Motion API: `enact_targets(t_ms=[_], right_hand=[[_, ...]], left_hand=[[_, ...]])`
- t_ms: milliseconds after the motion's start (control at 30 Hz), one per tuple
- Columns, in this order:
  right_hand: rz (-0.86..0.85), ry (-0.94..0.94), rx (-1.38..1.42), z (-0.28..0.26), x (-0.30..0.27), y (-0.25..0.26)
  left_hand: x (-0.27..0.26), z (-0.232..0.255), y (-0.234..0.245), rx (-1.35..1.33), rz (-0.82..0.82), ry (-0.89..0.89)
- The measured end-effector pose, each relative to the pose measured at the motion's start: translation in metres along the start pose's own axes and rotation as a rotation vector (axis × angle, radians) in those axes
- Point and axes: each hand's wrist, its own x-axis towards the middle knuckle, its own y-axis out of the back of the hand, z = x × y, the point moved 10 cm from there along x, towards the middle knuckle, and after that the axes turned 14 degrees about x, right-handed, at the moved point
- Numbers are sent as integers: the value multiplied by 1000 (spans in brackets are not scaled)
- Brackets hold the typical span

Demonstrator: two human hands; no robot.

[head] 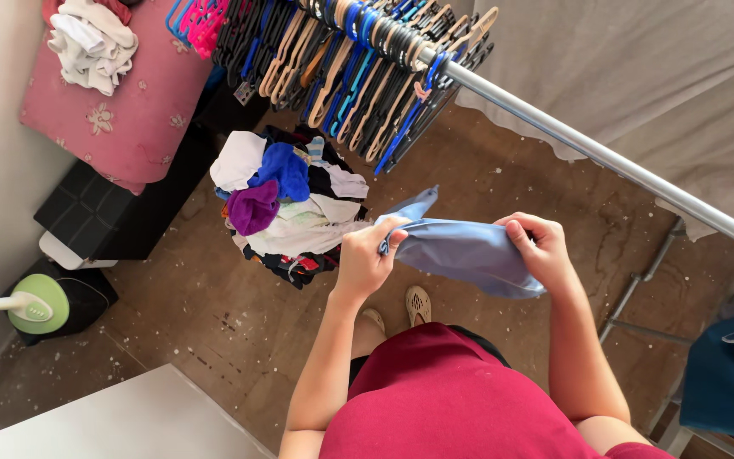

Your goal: The person hangs various pieces of clothing onto a metal drying rack. They pick up items from a pile on the floor, place them on hangers, and hang them on the rack. The person uses different types of hangers, including wooden and plastic ones, for different garments.

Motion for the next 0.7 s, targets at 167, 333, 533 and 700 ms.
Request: enact_targets(t_ms=[167,333,533,700], right_hand=[[-292,-138,-35,20,-4,-5],[-215,-81,-180,24,0,-9],[70,120,-264,6,14,9],[188,-57,-416,21,19,22]], left_hand=[[-7,2,-7,45,-59,53],[-11,0,0,130,-38,6],[6,-5,-9,215,-154,-91],[4,-41,-47,211,-277,-193]])
